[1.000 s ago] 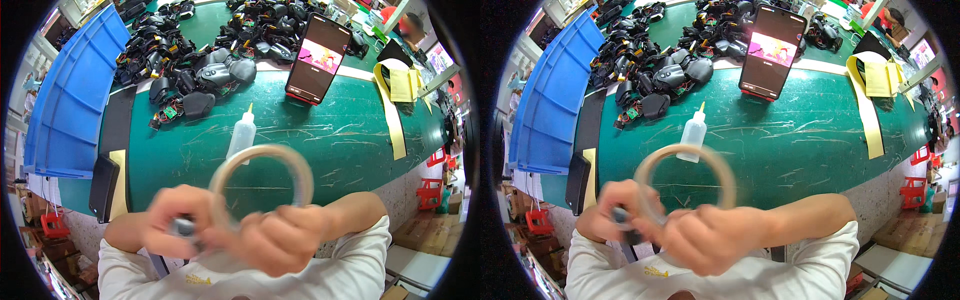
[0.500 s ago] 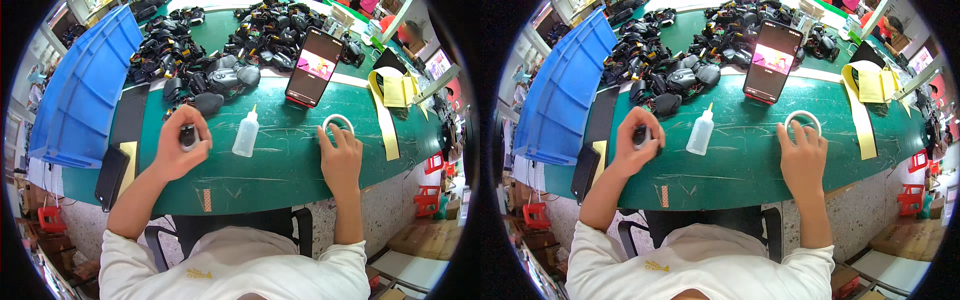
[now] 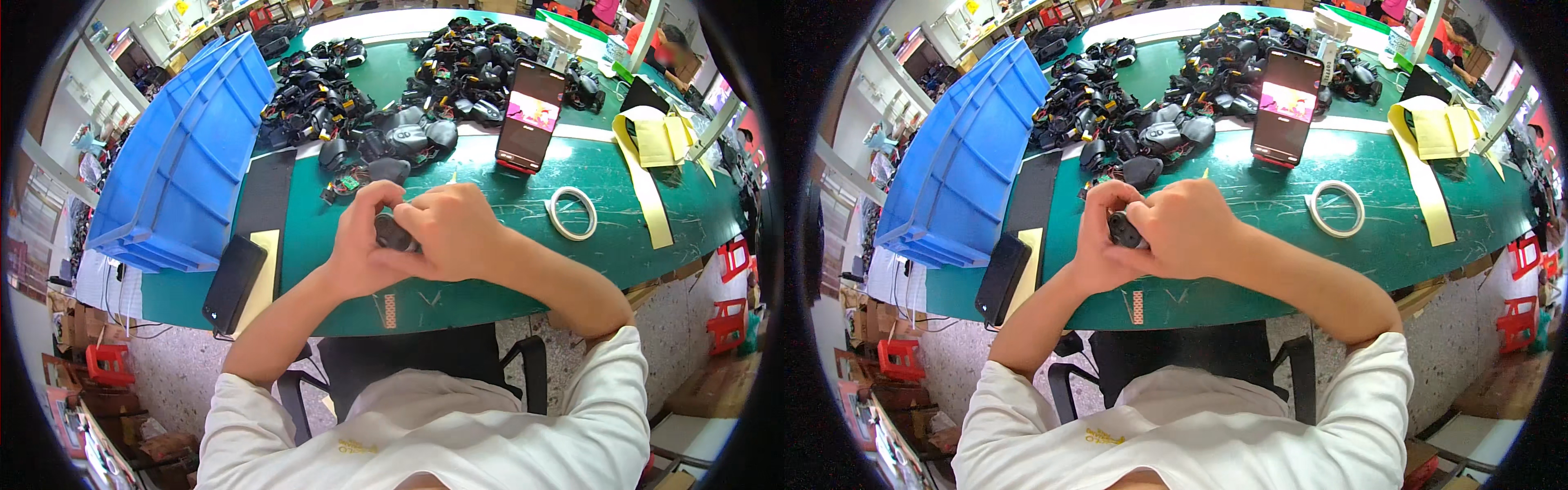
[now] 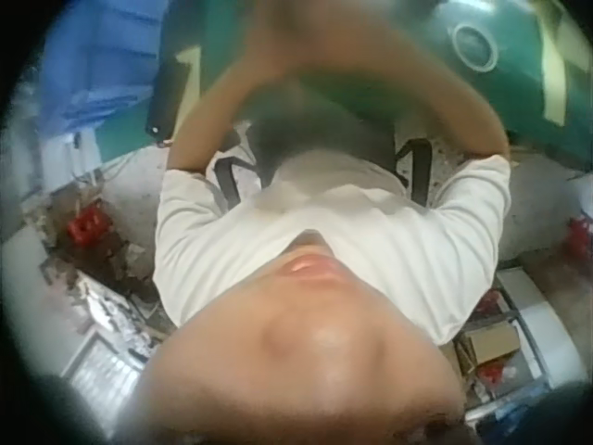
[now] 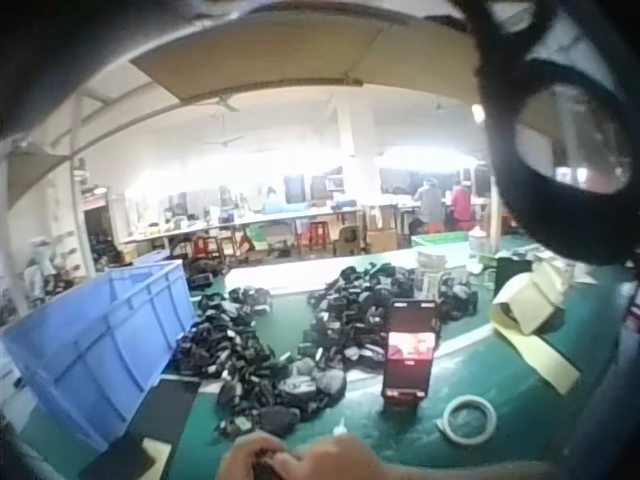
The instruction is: Assembling plastic device components by applying liquid adhesive and tape.
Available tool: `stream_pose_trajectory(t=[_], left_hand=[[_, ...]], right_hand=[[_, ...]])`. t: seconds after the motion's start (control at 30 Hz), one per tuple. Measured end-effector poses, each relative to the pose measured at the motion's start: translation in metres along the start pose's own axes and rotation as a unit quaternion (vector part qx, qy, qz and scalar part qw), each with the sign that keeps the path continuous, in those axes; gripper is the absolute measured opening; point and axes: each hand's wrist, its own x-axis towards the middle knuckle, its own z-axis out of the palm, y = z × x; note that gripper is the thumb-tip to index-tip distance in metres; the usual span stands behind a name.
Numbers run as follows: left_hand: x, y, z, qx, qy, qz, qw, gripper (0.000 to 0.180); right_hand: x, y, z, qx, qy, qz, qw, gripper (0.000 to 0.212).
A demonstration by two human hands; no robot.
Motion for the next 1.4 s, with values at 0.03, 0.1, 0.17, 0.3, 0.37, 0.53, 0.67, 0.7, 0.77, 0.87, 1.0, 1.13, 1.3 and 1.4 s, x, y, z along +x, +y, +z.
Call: stream_pose_trajectory(t=[0.03,0.1,0.17,0.3,0.37,0.53,0.67,0.7,0.77,0.87,1.0,1.13,1.3,1.4], left_hand=[[0.0,0.002,0.004,-0.053,0.04,-0.022,0.998,0.071],[0.003,0.008,0.005,-0.033,0.053,-0.053,0.997,0.067],[0.006,0.017,0.002,0.037,0.032,-0.085,0.995,0.056],[-0.003,0.013,0.007,0.023,-0.024,-0.136,0.99,0.051],[-0.001,0.012,0.002,0.002,-0.041,-0.129,0.991,0.05],[-0.002,0.002,0.007,0.031,-0.036,-0.106,0.993,0.049],[0.0,0.006,0.011,0.167,-0.039,-0.059,0.983,0.044],[-0.001,0.004,0.01,0.182,-0.045,-0.042,0.981,0.043],[-0.003,0.006,0.013,0.185,-0.052,-0.016,0.981,0.042],[-0.009,0.008,0.017,0.155,-0.064,-0.04,0.985,0.043],[-0.006,0.012,0.016,0.114,-0.061,-0.064,0.99,0.045],[-0.004,0.007,0.015,0.133,-0.063,-0.062,0.987,0.048],[0.002,0.014,0.012,0.026,-0.056,-0.148,0.987,0.052],[0.002,0.025,0.007,-0.012,-0.074,-0.12,0.99,0.054]], right_hand=[[-0.001,0.005,0.002,0.01,0.022,0.0,1.0,0.046],[-0.001,0.013,0.007,0.023,0.085,0.001,0.996,0.04],[-0.003,0.015,0.008,0.021,0.118,-0.012,0.993,0.04],[-0.011,0.018,0.015,0.02,0.169,-0.04,0.985,0.041],[-0.012,0.02,0.017,0.031,0.174,-0.043,0.983,0.044],[-0.013,0.025,0.017,0.069,0.132,-0.005,0.989,0.042],[-0.015,0.022,0.02,0.06,0.166,0.012,0.984,0.037],[-0.017,0.016,0.023,0.039,0.162,0.007,0.986,0.035],[-0.023,0.007,0.022,0.034,0.13,-0.007,0.991,0.027],[-0.028,0.01,0.027,0.049,0.147,-0.022,0.988,0.023],[-0.024,0.01,0.022,0.063,0.158,-0.033,0.985,0.015],[-0.025,0.017,0.028,0.095,0.157,-0.026,0.983,0.016],[-0.02,0.018,0.028,0.129,0.192,-0.018,0.973,0.022],[-0.022,0.016,0.023,0.122,0.227,-0.058,0.965,0.021]])
